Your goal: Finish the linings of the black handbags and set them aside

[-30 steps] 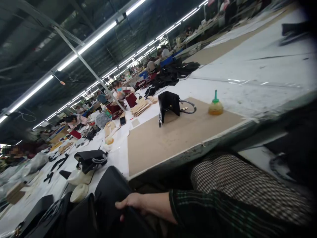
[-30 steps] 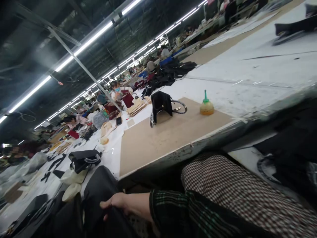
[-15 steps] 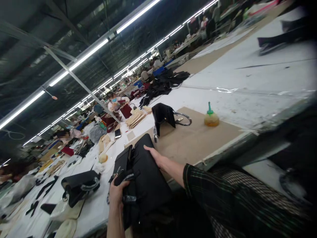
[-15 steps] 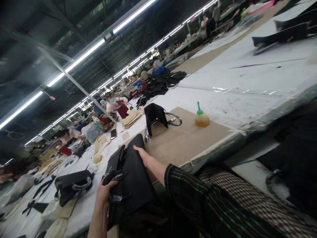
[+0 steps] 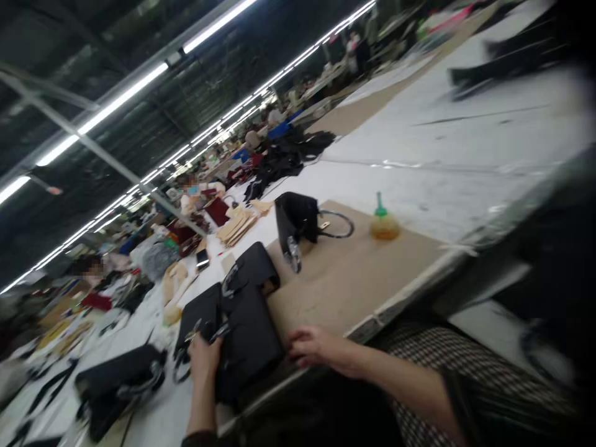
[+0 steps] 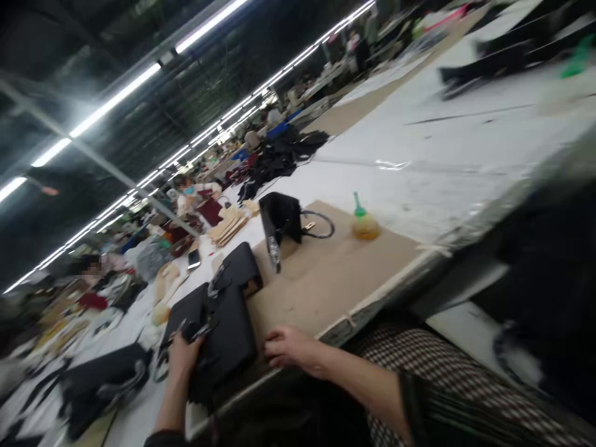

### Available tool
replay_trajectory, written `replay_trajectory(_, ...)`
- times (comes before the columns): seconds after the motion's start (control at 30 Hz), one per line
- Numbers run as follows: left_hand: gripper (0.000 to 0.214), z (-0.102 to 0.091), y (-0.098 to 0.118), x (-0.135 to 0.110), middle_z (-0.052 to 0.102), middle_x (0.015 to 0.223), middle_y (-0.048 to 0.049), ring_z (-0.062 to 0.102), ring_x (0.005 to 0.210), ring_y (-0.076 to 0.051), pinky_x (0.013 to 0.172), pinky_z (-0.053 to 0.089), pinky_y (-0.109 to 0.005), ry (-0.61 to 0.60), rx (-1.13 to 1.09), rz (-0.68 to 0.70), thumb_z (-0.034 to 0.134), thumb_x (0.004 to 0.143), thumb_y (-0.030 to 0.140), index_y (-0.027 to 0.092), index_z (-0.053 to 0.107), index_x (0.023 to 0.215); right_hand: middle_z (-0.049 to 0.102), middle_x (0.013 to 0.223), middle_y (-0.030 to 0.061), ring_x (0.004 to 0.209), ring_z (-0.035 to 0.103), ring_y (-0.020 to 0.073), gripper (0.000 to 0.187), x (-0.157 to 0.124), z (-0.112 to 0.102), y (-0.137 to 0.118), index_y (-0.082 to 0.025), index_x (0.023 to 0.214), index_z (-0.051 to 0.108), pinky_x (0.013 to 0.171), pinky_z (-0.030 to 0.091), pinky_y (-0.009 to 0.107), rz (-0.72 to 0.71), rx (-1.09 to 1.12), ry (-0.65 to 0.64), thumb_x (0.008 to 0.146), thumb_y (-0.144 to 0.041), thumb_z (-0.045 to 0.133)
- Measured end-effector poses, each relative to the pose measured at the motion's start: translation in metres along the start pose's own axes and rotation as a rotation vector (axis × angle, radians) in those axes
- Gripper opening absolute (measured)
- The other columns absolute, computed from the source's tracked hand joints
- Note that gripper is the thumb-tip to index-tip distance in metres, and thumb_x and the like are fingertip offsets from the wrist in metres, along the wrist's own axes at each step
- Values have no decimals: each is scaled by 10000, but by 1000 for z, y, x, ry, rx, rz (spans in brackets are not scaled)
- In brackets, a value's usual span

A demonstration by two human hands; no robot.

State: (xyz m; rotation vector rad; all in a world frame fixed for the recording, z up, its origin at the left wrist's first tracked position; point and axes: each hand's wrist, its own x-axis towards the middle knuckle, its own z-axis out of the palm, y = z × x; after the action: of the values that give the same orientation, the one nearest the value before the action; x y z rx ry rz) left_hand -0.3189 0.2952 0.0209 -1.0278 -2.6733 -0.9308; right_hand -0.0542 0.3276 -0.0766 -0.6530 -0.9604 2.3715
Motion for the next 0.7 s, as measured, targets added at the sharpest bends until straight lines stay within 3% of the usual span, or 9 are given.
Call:
replay_trajectory(0.07, 297, 9, 14, -5, 614, 1246, -133, 627, 1071, -274, 916, 505, -503, -31, 104, 46, 669, 846, 301, 120, 622, 1077, 639, 1196, 147, 1046, 635, 266, 482, -31, -28, -5, -163, 1088, 638, 785, 543, 344, -49, -193, 25, 737, -483, 723)
replay_trajectory(0.17, 460, 17, 30, -24, 431, 1468, -181, 483, 1287, -332, 1042, 405, -516, -25, 192, 205, 658, 808, 142, 145, 555, 1257, 662, 1177, 172, 989, 659, 290, 489, -71, -81, -16, -181, 1082, 683, 762, 549, 366, -4, -406, 99, 754, -543, 687)
replay_trajectory(0.27, 494, 14, 34, -93, 330, 1552, -121, 256, 1448, -262, 1174, 241, -460, -28, 199, 389, 567, 866, 118, 199, 485, 1347, 674, 1169, 171, 1014, 651, 299, 453, -114, -123, -18, -245, 1045, 729, 747, 542, 355, 99, -460, 189, 731, -570, 695)
replay_trajectory(0.37, 403, 13, 30, -201, 453, 1459, -131, 329, 1414, -245, 1146, 304, -470, -54, -25, 741, 493, 902, 77, 194, 528, 1286, 703, 1068, 165, 948, 657, 283, 432, -168, -133, -6, -249, 991, 740, 719, 528, 352, 110, -540, 212, 753, -598, 652)
replay_trajectory(0.47, 443, 36, 31, -285, 542, 1364, -155, 429, 1344, -279, 1068, 383, -498, -144, -219, 916, 533, 877, 57, 187, 520, 1299, 715, 979, 115, 835, 663, 232, 421, -220, -130, 8, -177, 961, 694, 675, 517, 323, 43, -571, 254, 770, -546, 630)
replay_trajectory(0.57, 383, 79, 55, -319, 568, 1337, -176, 477, 1297, -327, 1018, 406, -537, -179, -352, 993, 548, 883, 128, 168, 563, 1263, 716, 950, 94, 801, 657, 188, 347, -264, -141, 14, -142, 944, 662, 610, 484, 254, -32, -542, 409, 805, -456, 611)
replay_trajectory(0.7, 269, 115, 87, -322, 647, 1223, -161, 580, 1184, -291, 967, 490, -460, -329, -488, 1051, 508, 910, 201, 149, 642, 1137, 719, 944, 101, 793, 655, 171, 273, -322, -153, 20, -127, 956, 668, 586, 458, 220, -121, -495, 561, 838, -360, 587)
